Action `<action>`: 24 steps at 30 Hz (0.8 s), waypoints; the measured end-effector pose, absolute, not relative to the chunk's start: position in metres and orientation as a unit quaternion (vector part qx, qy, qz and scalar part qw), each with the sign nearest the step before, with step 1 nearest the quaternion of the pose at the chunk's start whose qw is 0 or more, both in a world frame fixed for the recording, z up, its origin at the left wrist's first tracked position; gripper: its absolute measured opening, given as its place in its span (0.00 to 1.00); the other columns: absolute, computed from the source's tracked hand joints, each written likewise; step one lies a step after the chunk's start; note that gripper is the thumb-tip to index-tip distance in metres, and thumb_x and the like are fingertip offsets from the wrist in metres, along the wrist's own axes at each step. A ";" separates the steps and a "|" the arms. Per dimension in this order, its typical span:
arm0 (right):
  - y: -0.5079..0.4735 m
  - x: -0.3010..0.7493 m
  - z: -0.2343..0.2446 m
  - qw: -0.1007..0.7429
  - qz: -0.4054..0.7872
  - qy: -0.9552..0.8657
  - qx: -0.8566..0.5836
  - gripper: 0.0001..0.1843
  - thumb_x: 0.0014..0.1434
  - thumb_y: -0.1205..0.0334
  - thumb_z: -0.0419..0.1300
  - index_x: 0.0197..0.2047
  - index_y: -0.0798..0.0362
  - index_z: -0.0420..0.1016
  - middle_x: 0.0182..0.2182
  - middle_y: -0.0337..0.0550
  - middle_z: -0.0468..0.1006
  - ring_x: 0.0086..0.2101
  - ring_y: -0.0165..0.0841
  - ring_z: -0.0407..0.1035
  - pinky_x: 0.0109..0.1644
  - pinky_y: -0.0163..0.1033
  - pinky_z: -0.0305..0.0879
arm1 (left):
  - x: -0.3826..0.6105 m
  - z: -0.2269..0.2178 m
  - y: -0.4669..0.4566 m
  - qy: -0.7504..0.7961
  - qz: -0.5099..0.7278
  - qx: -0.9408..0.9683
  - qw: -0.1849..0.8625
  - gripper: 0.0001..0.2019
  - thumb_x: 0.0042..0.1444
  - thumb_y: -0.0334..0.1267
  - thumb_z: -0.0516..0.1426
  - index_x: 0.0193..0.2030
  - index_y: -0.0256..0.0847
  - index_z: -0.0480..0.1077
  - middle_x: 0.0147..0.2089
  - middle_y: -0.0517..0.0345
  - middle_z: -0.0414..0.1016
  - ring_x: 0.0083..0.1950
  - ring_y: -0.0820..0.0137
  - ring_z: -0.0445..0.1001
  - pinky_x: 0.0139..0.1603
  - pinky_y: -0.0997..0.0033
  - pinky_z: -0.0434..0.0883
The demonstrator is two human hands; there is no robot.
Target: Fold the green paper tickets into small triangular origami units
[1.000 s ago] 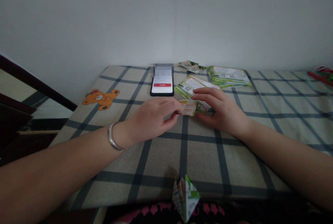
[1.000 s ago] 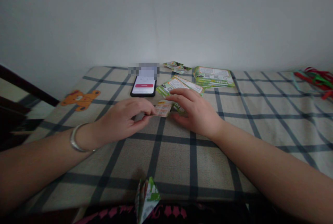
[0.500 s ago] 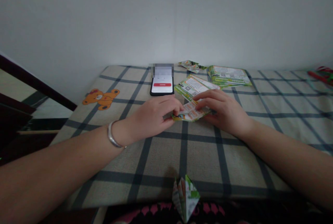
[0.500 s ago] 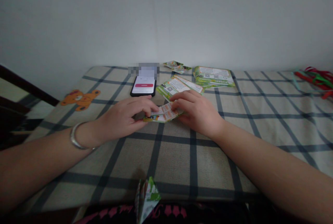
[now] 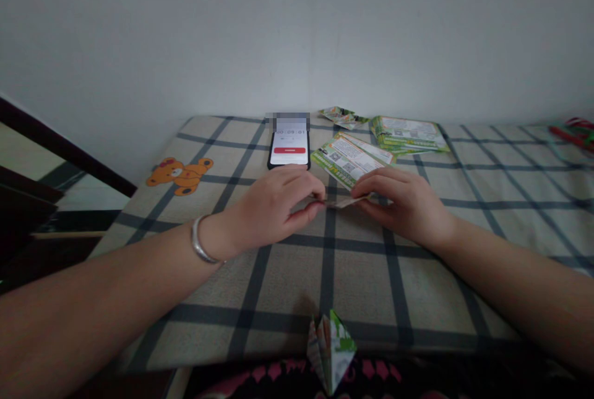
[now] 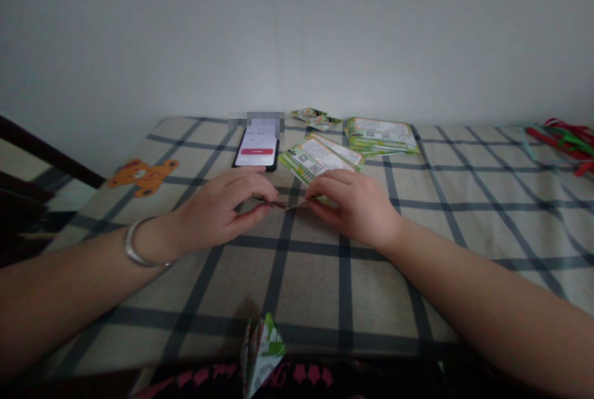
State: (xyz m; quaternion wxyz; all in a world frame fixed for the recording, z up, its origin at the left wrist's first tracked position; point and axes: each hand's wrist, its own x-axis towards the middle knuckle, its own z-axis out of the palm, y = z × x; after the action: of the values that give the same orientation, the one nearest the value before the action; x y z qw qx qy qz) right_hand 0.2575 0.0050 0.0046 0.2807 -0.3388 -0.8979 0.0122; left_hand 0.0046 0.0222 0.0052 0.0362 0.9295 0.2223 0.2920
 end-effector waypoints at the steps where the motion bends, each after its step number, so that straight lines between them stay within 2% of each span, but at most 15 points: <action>1: 0.005 0.257 0.005 0.288 0.016 -0.894 -0.342 0.03 0.61 0.64 0.59 0.38 0.53 0.73 0.34 0.44 0.77 0.36 0.34 0.71 0.38 0.39 0.67 | 0.004 0.005 0.022 0.229 0.302 0.925 0.034 0.03 0.62 0.33 0.53 0.40 0.38 0.67 0.39 0.56 0.73 0.43 0.68 0.71 0.47 0.66 0.70; 4: 0.005 0.256 0.004 0.306 0.026 -0.882 -0.358 0.04 0.60 0.63 0.59 0.37 0.53 0.73 0.31 0.43 0.76 0.33 0.33 0.70 0.36 0.38 0.65 | 0.004 0.004 0.021 0.252 0.324 0.911 0.041 0.04 0.62 0.33 0.54 0.43 0.38 0.66 0.41 0.57 0.74 0.43 0.70 0.72 0.44 0.69 0.70; 7: 0.007 0.254 0.002 0.319 0.070 -0.862 -0.387 0.05 0.59 0.61 0.60 0.37 0.54 0.73 0.29 0.42 0.76 0.29 0.31 0.68 0.31 0.36 0.64 | 0.003 0.001 0.021 0.282 0.327 0.897 0.089 0.10 0.60 0.32 0.55 0.49 0.39 0.64 0.43 0.59 0.74 0.39 0.74 0.73 0.39 0.74 0.69; 10: 0.009 0.253 0.000 0.319 0.130 -0.840 -0.419 0.08 0.58 0.60 0.61 0.39 0.54 0.73 0.26 0.39 0.75 0.25 0.29 0.67 0.28 0.34 0.63 | 0.003 -0.003 0.023 0.312 0.316 0.885 0.140 0.15 0.59 0.32 0.55 0.53 0.42 0.63 0.45 0.60 0.73 0.34 0.76 0.72 0.33 0.76 0.68; 12: 0.010 0.252 -0.002 0.312 0.152 -0.832 -0.432 0.10 0.58 0.59 0.61 0.42 0.54 0.73 0.23 0.36 0.72 0.23 0.28 0.65 0.26 0.33 0.61 | 0.003 -0.004 0.024 0.322 0.307 0.883 0.152 0.17 0.59 0.33 0.55 0.55 0.42 0.62 0.47 0.59 0.73 0.33 0.76 0.72 0.33 0.76 0.69; 16: 0.011 0.252 -0.004 0.299 0.163 -0.828 -0.446 0.12 0.58 0.59 0.60 0.44 0.54 0.72 0.20 0.33 0.68 0.20 0.27 0.61 0.23 0.33 0.58 | 0.003 -0.004 0.025 0.326 0.295 0.886 0.145 0.16 0.61 0.34 0.54 0.56 0.40 0.61 0.51 0.55 0.72 0.44 0.71 0.74 0.44 0.70 0.72; 19: 0.013 0.252 -0.005 0.290 0.143 -0.830 -0.454 0.12 0.58 0.59 0.61 0.44 0.55 0.73 0.21 0.34 0.69 0.21 0.27 0.61 0.24 0.34 0.58 | 0.004 -0.003 0.026 0.324 0.291 0.894 0.109 0.16 0.61 0.33 0.54 0.55 0.38 0.62 0.51 0.52 0.70 0.53 0.67 0.71 0.55 0.63 0.70; 24: 0.016 0.252 -0.007 0.268 0.063 -0.837 -0.474 0.13 0.56 0.58 0.63 0.44 0.54 0.75 0.27 0.40 0.72 0.27 0.31 0.65 0.31 0.36 0.60 | 0.005 -0.003 0.028 0.308 0.307 0.900 0.038 0.16 0.59 0.32 0.55 0.54 0.38 0.65 0.55 0.47 0.63 0.61 0.61 0.63 0.61 0.54 0.67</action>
State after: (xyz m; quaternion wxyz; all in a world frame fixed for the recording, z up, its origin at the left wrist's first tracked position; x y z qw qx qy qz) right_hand 0.2523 0.0163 -0.0066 0.2676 -0.4737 -0.8367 0.0628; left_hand 0.0047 0.0281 -0.0029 0.0381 0.8995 0.3082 0.3073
